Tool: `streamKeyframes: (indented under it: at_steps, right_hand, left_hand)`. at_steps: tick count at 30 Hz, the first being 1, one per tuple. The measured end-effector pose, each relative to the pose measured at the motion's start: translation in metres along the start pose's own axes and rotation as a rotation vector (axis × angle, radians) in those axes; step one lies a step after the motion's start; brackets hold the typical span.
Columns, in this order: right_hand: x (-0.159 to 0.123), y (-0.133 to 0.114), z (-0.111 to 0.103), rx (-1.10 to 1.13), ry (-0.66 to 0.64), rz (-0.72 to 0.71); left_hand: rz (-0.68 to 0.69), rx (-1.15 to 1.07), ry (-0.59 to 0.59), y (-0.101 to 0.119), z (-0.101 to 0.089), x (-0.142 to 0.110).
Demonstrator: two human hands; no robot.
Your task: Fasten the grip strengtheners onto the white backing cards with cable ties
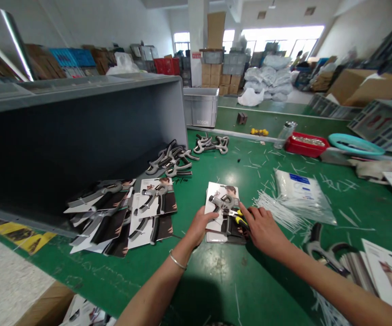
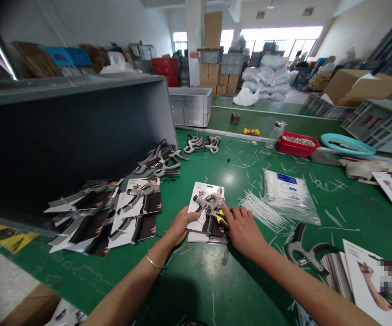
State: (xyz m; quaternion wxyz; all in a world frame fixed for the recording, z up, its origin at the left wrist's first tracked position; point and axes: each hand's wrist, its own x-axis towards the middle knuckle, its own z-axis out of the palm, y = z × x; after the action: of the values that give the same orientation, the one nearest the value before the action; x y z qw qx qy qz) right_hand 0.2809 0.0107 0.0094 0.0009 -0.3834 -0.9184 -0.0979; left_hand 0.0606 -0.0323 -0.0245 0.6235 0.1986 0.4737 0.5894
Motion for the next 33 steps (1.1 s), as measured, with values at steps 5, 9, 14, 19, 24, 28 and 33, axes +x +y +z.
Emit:
streamKeyframes:
  at_steps: [5,9,14,19,24,28,33]
  right_hand:
    - [-0.002,-0.008,-0.004,0.028,-0.041,0.068]
    - [-0.001,-0.015,-0.012,0.003,-0.073,0.112]
    - [-0.003,-0.019,-0.016,-0.006,-0.09,0.134]
    - [0.002,-0.019,-0.018,-0.001,-0.073,0.145]
    - [0.014,-0.007,-0.016,0.12,-0.14,0.078]
    - [0.014,0.005,-0.011,0.313,-0.247,0.086]
    - [-0.019,-0.017,-0.009,0.634,-0.234,0.041]
  left_hand:
    - [-0.011,0.011,-0.004,-0.001,-0.001,0.001]
    - [-0.016,-0.004,-0.005,-0.004,-0.003,0.003]
    - [-0.016,0.007,-0.002,-0.007,-0.005,0.005]
    - [-0.028,0.011,0.011,-0.006,-0.005,0.005]
    - [0.006,0.028,-0.012,-0.008,-0.005,0.002]
    - [0.024,-0.029,-0.062,-0.005,-0.004,-0.001]
    - [0.043,-0.112,-0.019,-0.002,0.003,-0.01]
